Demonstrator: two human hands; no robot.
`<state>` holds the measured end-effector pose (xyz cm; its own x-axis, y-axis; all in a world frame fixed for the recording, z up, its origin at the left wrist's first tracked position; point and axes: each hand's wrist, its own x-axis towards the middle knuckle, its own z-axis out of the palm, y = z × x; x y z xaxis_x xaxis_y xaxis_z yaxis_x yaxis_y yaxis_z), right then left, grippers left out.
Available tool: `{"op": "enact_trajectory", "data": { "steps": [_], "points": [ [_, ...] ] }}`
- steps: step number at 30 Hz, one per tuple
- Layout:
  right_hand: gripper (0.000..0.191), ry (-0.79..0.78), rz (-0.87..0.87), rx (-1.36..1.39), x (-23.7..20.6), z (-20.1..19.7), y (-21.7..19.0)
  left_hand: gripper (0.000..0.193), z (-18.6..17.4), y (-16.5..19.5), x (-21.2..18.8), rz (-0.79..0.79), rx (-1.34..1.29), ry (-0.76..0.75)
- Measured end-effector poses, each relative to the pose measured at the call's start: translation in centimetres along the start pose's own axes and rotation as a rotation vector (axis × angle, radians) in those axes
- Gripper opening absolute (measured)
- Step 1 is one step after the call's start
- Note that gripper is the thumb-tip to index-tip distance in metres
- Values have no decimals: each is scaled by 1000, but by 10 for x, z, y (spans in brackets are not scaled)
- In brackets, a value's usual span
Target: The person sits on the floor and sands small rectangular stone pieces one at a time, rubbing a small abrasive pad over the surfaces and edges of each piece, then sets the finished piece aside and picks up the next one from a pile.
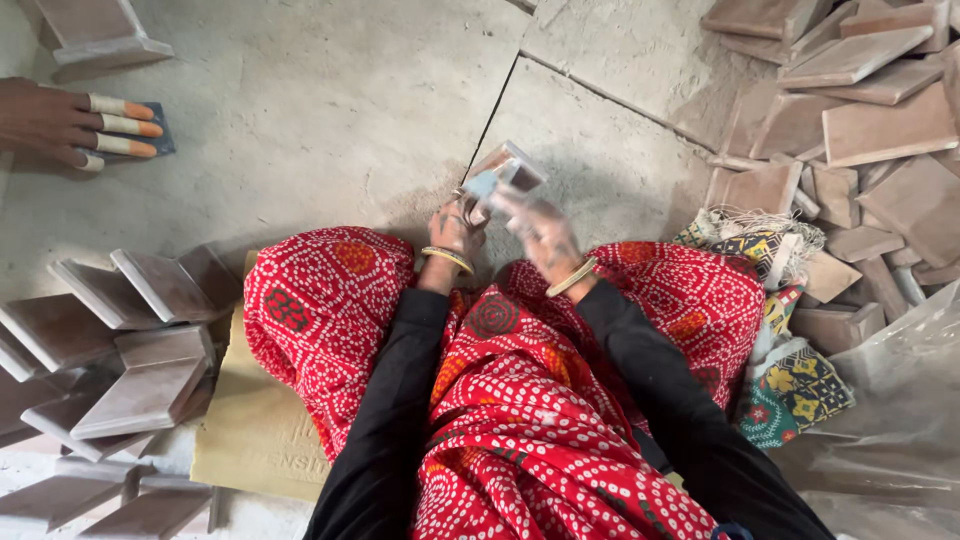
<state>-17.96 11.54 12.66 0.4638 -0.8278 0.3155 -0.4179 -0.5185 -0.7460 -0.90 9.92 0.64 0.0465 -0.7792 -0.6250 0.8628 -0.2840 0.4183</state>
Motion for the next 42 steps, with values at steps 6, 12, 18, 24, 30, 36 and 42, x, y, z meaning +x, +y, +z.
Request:
{"op": "enact_trajectory", "data": {
  "steps": [6,12,18,24,30,36,42],
  "points": [
    [43,8,13,-209,23,-9,5,51,1,19,-14,878,1428,-157],
    [52,-88,71,-268,23,-18,3,72,-12,17,-13,1064,1701,-91],
    [50,-33,92,-117,-1,-15,13,50,-17,10,-14,763,1994,-38],
    [41,2,92,-127,-22,11,15,43,-12,16,-8,733,2027,-149],
    [43,95,142,-127,-24,14,10,31,-5,10,-4,743,2059,-112],
    [44,108,94,-126,-12,22,-13,42,-4,29,-9,388,1949,-148],
    [50,97,63,-222,-2,20,-14,62,-10,23,-5,837,1879,20]
  ]
}}
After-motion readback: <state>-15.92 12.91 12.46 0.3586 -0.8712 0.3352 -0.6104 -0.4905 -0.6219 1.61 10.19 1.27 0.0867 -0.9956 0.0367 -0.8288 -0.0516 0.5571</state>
